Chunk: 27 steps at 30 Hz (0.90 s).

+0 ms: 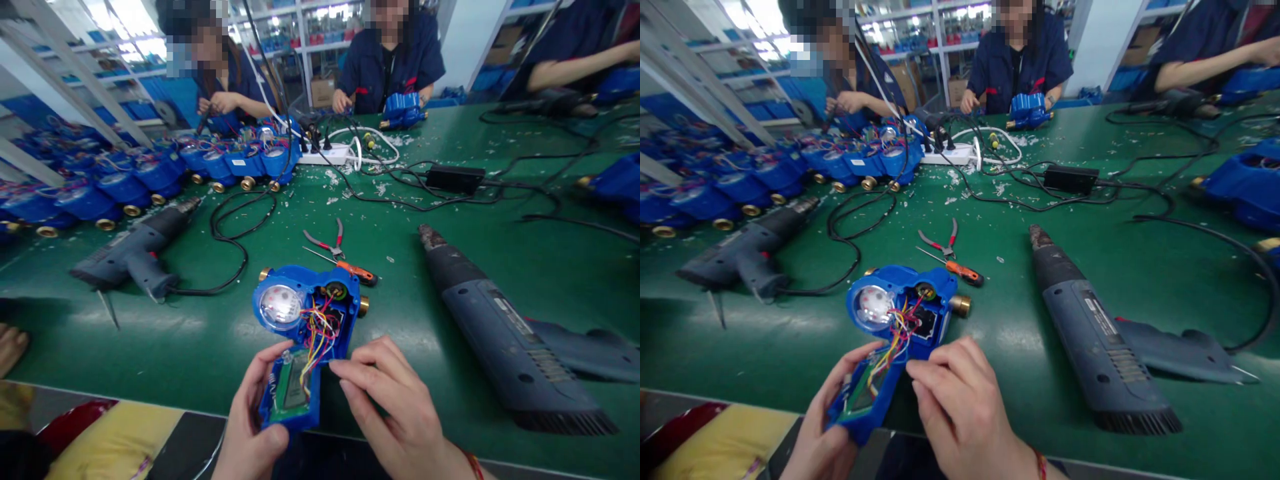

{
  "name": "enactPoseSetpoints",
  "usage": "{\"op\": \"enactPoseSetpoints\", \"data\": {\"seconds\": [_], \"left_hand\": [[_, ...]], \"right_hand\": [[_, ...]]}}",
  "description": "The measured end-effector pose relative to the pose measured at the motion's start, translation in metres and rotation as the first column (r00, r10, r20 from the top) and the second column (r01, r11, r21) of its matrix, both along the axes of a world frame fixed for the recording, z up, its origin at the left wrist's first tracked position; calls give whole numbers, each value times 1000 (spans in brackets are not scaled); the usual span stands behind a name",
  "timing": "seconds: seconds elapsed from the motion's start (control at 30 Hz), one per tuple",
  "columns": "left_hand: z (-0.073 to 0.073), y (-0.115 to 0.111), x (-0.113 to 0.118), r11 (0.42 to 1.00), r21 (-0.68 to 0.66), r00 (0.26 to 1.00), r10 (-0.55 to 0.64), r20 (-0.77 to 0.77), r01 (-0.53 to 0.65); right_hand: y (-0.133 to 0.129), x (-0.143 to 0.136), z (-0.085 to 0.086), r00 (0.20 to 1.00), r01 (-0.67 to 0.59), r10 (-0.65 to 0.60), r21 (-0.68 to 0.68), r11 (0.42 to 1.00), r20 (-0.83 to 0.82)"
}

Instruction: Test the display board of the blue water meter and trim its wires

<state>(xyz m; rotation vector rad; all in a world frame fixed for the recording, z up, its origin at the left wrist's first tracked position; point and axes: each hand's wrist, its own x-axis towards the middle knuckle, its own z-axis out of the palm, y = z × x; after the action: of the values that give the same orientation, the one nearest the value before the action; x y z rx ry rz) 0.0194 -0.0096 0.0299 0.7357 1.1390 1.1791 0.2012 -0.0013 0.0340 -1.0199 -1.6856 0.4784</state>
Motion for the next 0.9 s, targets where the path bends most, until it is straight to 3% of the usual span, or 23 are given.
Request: {"op": "enactPoseSetpoints", "data": {"seconds": [0.07, 0.17, 0.3, 0.53, 0.63, 0.73, 0.9], "left_hand": [[2, 1, 3, 998, 54, 991, 39, -132, -32], [2, -1, 5, 992, 103, 976, 88, -199, -68], [-2, -6, 6, 967, 237, 922, 173, -346, -92], [-18, -8, 9, 901, 427, 858, 281, -431, -80], [-22, -8, 14, 878, 470, 846, 313, -432, -85], [-26, -9, 16, 846, 524, 823, 361, -438, -92], [-34, -8, 13, 814, 578, 765, 336, -550, 58]], "right_hand": [[-1, -3, -1, 999, -33, 32, -51, 998, -19], [-2, -7, -2, 995, -68, 56, -151, 986, -85], [-3, -11, -1, 960, -122, 56, -231, 965, -276], [0, -32, -8, 897, 31, -195, -384, 923, -396], [2, -40, -13, 866, 9, -229, -444, 896, -445], [6, -40, -13, 918, 63, -226, -443, 894, -325], [13, -31, -6, 977, 208, -211, -294, 933, 21]]}}
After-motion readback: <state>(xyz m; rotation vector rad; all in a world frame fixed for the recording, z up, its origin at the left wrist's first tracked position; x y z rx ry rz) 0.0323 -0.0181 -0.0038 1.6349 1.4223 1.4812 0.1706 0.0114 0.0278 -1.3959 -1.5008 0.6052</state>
